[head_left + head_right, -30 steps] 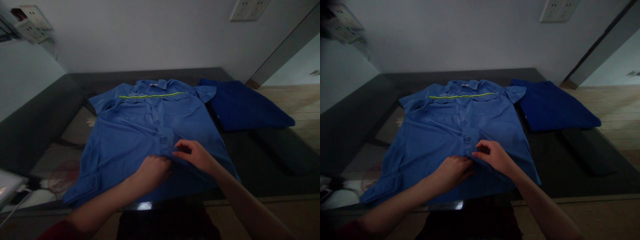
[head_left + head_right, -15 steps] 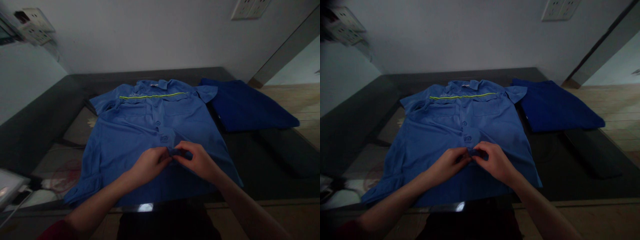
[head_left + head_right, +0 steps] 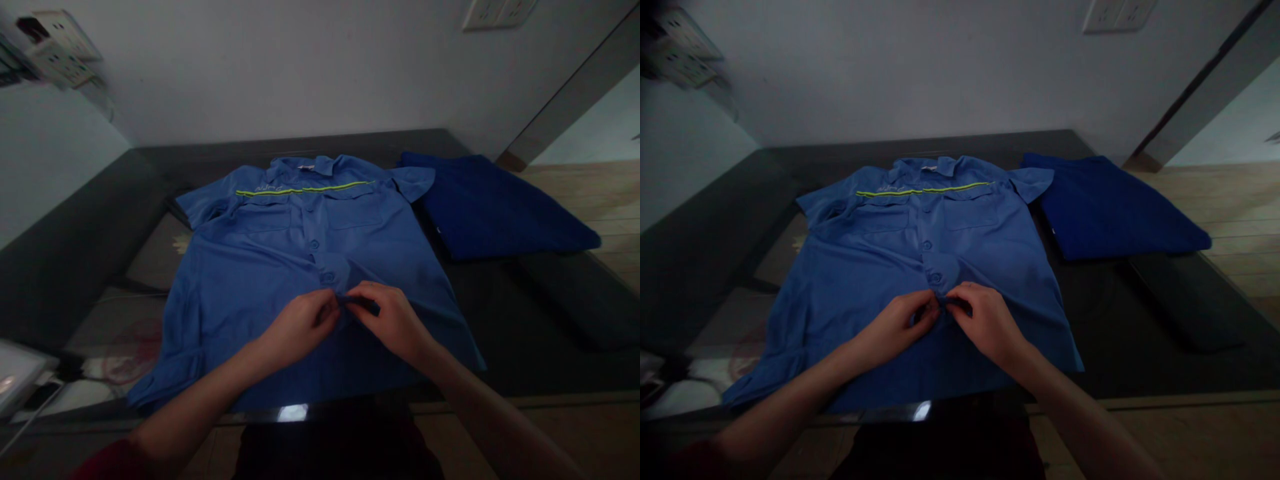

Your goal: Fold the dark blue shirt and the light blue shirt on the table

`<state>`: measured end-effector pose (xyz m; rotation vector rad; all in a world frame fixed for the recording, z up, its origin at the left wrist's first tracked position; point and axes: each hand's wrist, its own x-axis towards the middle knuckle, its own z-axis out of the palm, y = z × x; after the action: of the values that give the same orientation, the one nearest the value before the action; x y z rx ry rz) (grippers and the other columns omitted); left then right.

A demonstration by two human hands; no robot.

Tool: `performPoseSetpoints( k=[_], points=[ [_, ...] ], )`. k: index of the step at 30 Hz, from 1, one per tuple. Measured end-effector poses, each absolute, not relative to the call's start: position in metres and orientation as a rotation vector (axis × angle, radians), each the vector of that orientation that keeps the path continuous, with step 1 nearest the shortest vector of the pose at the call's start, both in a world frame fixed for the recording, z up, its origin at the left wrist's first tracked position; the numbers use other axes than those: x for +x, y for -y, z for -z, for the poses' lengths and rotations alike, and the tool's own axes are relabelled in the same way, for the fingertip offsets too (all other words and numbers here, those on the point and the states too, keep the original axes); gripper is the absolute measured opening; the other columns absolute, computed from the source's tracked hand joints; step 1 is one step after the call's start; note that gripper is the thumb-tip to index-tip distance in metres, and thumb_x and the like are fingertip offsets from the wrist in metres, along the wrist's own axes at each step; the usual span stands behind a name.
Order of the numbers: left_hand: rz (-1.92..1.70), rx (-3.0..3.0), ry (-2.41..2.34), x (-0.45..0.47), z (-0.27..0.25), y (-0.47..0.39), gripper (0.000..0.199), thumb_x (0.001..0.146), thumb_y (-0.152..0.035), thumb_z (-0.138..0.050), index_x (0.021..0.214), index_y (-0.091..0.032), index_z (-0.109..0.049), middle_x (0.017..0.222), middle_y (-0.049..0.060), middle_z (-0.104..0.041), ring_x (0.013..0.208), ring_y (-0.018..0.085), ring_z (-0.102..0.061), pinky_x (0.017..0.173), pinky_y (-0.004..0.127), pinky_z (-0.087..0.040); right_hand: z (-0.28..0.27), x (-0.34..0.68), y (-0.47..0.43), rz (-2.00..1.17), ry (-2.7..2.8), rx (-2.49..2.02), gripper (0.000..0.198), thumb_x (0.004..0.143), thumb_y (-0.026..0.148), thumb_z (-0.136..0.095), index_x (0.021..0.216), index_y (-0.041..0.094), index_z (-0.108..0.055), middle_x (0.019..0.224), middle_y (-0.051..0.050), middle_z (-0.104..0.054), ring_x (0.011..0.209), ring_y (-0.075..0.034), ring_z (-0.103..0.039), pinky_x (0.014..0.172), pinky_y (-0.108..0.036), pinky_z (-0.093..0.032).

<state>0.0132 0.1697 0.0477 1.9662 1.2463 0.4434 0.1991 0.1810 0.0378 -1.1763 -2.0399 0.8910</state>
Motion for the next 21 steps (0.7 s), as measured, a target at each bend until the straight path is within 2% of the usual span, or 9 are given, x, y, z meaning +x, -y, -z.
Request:
performPoseSetpoints(
  k=[10, 21],
  points=[
    [-0.464, 2.131, -1.334, 0.0143, -0.0462, -0.1649, 0.013, 0.088, -0.019, -0.045, 0.075, -0.018, -0.048, 0.067, -0.003, -0.051, 0.059, 0.011, -0.046, 0.055, 0.023, -0.033, -0.0417, 0.1998, -0.1805, -0.884, 2.1, -1.122, 0.024, 0.084, 0.006, -0.056, 0.096, 0.019, -0.071, 0.086, -0.003, -0.069, 0.081, -0.017, -0.064, 0.074, -0.03, -0.048],
    [-0.525, 2.15, -1.363, 0.0148, -0.0429, -0.165, 0.014, 0.088, -0.017, -0.046, 0.074, -0.018, -0.046, 0.068, -0.003, -0.051, 0.061, 0.011, -0.048, 0.058, 0.023, -0.034, -0.0472, 0.1995, -0.1773, -0.826, 2.215, -1.133, 0.023, 0.083, 0.005, -0.055, 0.099, 0.016, -0.068, 0.088, -0.006, -0.068, 0.082, -0.018, -0.063, 0.075, -0.031, -0.049]
  ],
)
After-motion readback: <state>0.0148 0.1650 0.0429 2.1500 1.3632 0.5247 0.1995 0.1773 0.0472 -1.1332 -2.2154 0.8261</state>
